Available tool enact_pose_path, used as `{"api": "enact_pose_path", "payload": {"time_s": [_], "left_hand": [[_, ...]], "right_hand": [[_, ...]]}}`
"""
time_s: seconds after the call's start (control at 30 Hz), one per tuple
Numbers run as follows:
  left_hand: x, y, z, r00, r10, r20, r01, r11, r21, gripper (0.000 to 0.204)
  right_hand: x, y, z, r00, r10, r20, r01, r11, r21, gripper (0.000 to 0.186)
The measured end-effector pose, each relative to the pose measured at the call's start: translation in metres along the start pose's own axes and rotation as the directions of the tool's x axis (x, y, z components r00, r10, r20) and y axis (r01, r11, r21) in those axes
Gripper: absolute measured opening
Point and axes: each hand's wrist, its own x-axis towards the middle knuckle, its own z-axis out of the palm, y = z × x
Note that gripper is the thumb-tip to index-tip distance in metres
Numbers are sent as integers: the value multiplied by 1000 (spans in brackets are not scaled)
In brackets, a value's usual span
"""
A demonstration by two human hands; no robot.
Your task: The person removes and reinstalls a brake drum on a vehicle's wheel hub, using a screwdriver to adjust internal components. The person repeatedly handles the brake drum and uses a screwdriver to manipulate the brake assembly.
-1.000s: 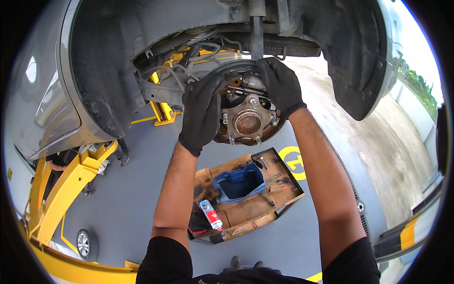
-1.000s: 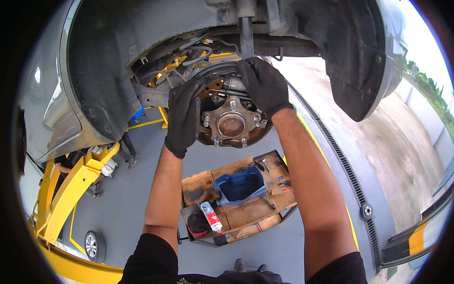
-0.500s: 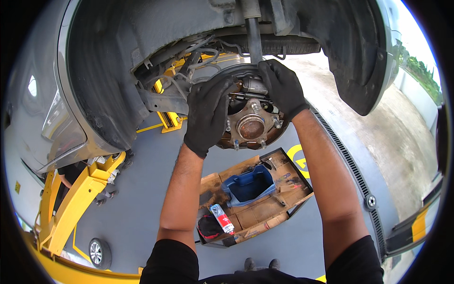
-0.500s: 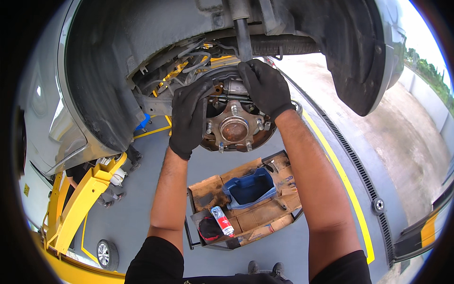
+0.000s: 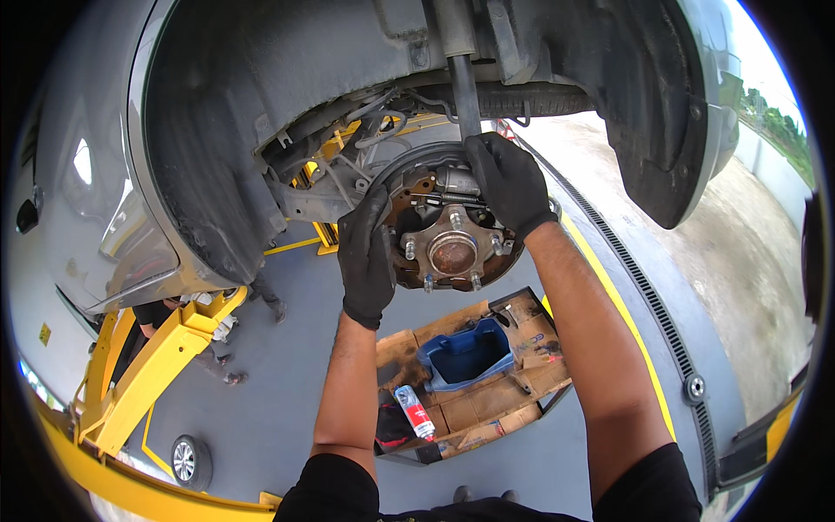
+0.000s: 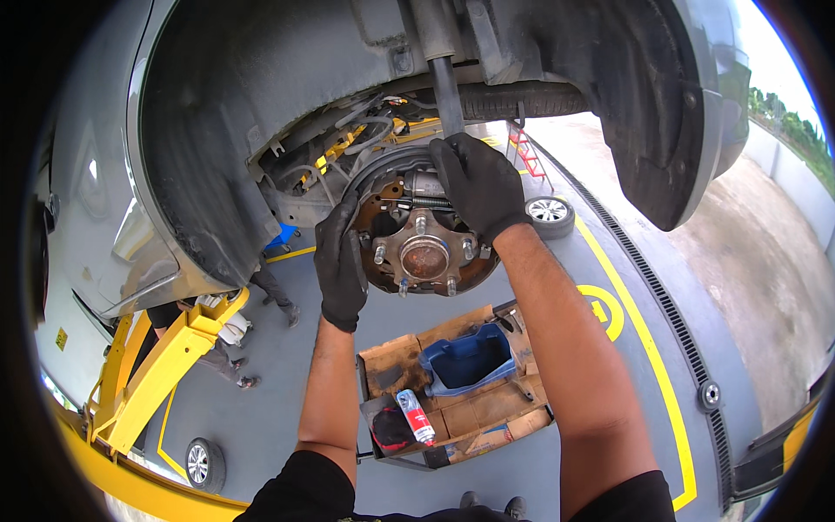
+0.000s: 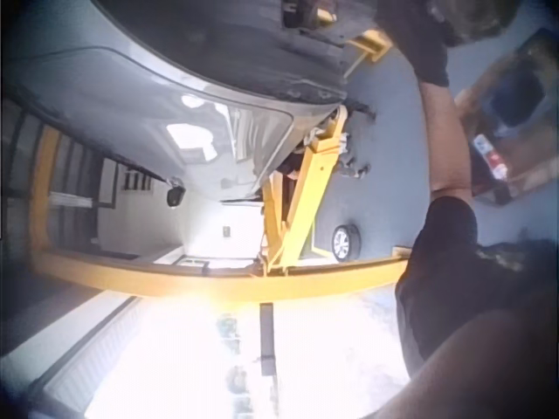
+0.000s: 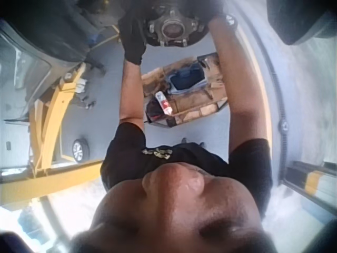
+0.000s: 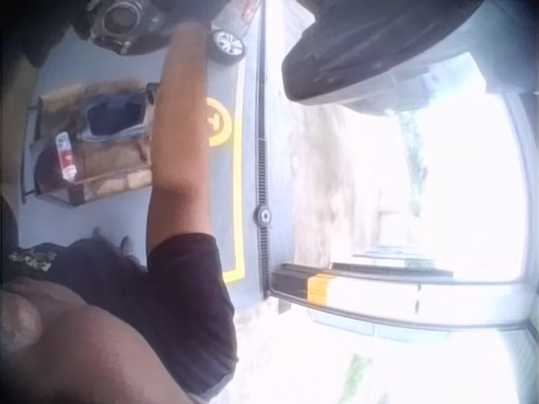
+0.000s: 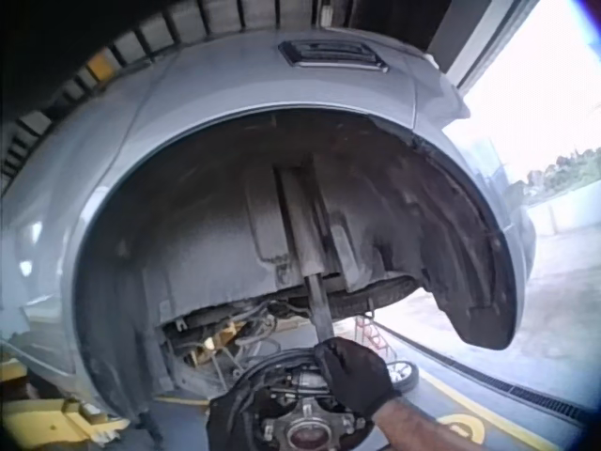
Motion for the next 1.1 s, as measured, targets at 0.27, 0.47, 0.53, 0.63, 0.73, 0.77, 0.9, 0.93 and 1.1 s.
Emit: {"api": "enact_pose_path", "payload": {"time_s": [0.27,0.47,0.53,0.63,0.73,0.77,0.9,0.93,1.1], "left_hand": [[35,7,-2,978,90,187,-106,992,75,34],[44,5,-2,959,92,267,-118,990,83,35],[41,-2,1,968,76,239,-89,995,43,35],[7,1,-2,993,-75,89,77,997,-13,36],[17,0,-4,992,-48,121,41,997,66,36],[34,0,-4,974,18,227,-42,994,103,37],[30,0,-1,981,-4,196,-7,998,54,36],[20,-1,0,989,-34,145,32,999,15,35],[45,6,0,957,53,286,-98,985,145,37]], "right_hand": [[0,0,1,1000,-5,0,5,1000,-22,44],[0,-5,-3,998,33,45,-31,999,-25,45],[1,-5,-5,999,35,32,-35,999,1,44],[2,4,1,1000,-7,-23,8,1000,20,46],[1,6,4,998,-30,-51,30,1000,2,48],[1,6,4,998,-35,-57,36,999,1,48],[-1,7,9,997,-30,-72,30,1000,2,48],[0,7,5,996,-41,-75,41,999,-10,48],[5,12,8,977,-174,-123,157,978,-135,43]]}}
